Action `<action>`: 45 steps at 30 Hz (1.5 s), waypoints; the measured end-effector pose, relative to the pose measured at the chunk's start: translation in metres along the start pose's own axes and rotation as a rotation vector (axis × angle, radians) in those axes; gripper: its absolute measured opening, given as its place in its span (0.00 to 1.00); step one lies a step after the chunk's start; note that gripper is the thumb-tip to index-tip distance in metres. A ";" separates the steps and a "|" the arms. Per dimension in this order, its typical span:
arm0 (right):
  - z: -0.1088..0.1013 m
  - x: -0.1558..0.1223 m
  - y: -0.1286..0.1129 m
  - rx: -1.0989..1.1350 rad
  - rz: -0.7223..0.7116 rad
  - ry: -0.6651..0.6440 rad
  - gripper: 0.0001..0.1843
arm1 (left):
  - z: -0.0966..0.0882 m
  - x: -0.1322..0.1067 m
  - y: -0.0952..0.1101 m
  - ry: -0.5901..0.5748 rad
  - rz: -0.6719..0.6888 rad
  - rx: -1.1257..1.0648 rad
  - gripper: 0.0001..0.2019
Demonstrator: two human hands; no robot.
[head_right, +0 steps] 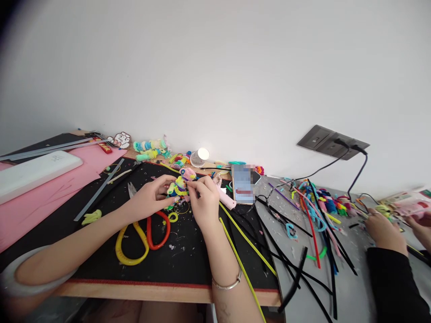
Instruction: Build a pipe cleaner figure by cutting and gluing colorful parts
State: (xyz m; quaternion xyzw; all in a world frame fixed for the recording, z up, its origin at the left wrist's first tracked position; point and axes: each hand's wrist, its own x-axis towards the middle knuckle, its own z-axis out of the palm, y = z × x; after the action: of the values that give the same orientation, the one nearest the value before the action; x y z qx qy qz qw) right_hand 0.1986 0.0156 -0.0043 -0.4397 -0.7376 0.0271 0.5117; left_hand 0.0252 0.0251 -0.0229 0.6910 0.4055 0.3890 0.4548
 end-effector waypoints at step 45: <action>0.001 -0.001 0.003 -0.013 0.101 -0.035 0.07 | -0.001 0.001 0.000 -0.035 -0.011 -0.012 0.20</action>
State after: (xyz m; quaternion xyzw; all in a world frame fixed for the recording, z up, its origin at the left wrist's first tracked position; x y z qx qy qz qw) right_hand 0.1996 0.0172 -0.0069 -0.4791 -0.7236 0.0557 0.4937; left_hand 0.0244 0.0265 -0.0224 0.6928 0.3987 0.3767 0.4681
